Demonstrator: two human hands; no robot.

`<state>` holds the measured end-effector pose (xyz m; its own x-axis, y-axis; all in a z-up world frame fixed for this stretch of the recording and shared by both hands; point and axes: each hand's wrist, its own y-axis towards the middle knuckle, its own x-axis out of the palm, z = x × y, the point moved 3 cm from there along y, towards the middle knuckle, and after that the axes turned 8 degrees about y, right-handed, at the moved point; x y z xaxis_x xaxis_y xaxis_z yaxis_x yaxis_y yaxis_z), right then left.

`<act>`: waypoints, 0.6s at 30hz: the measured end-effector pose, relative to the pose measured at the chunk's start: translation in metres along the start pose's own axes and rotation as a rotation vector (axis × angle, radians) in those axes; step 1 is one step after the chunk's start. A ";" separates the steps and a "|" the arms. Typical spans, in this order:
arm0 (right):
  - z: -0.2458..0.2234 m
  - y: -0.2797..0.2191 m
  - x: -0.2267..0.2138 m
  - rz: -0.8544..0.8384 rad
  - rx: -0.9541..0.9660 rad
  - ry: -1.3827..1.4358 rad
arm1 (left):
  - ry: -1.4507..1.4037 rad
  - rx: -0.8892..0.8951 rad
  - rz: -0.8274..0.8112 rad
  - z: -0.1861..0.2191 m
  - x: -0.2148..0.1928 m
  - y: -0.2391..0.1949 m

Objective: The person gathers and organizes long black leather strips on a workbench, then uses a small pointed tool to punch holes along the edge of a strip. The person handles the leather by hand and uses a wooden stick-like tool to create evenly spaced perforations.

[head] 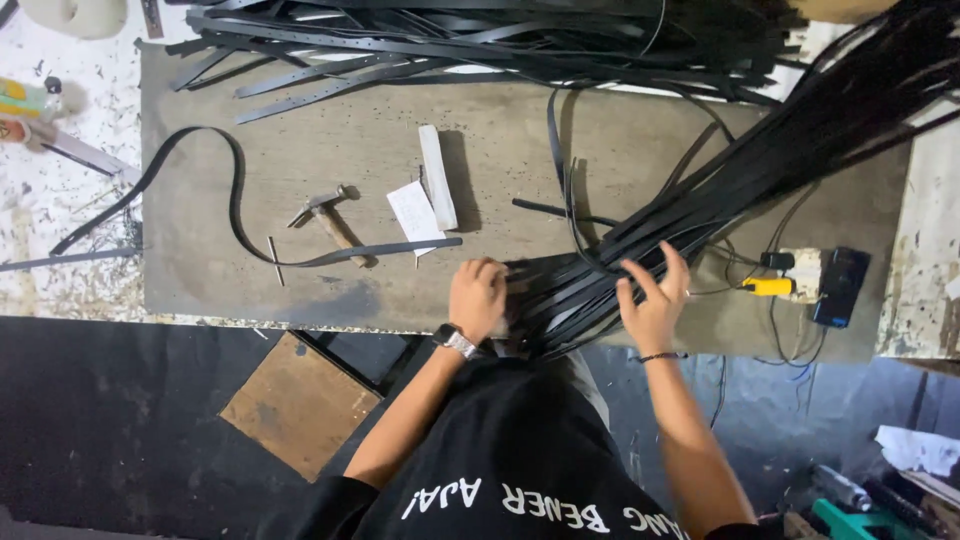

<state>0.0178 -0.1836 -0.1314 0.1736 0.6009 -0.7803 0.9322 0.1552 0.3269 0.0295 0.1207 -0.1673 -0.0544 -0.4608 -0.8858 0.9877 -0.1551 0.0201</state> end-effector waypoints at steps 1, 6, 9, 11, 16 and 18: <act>0.000 -0.014 0.001 0.147 0.162 -0.098 | -0.048 -0.067 0.001 -0.008 -0.005 -0.002; 0.005 -0.105 0.040 0.306 1.170 0.244 | -0.077 -0.134 0.030 -0.008 -0.038 -0.009; -0.015 -0.112 0.063 0.271 1.341 0.508 | -0.084 0.025 0.139 0.023 -0.017 0.012; -0.024 -0.109 0.076 0.207 1.305 0.639 | -0.036 0.287 0.334 0.049 0.006 0.037; -0.052 -0.076 0.077 0.263 1.333 0.812 | 0.360 0.291 0.095 0.078 0.076 0.074; -0.057 -0.077 0.072 0.311 1.343 0.801 | 0.397 0.318 0.114 0.079 0.098 0.071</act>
<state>-0.0599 -0.1073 -0.1826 0.6013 0.7818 -0.1648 0.5598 -0.5594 -0.6113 0.0829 -0.0042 -0.2157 0.1714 -0.1328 -0.9762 0.8874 -0.4097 0.2115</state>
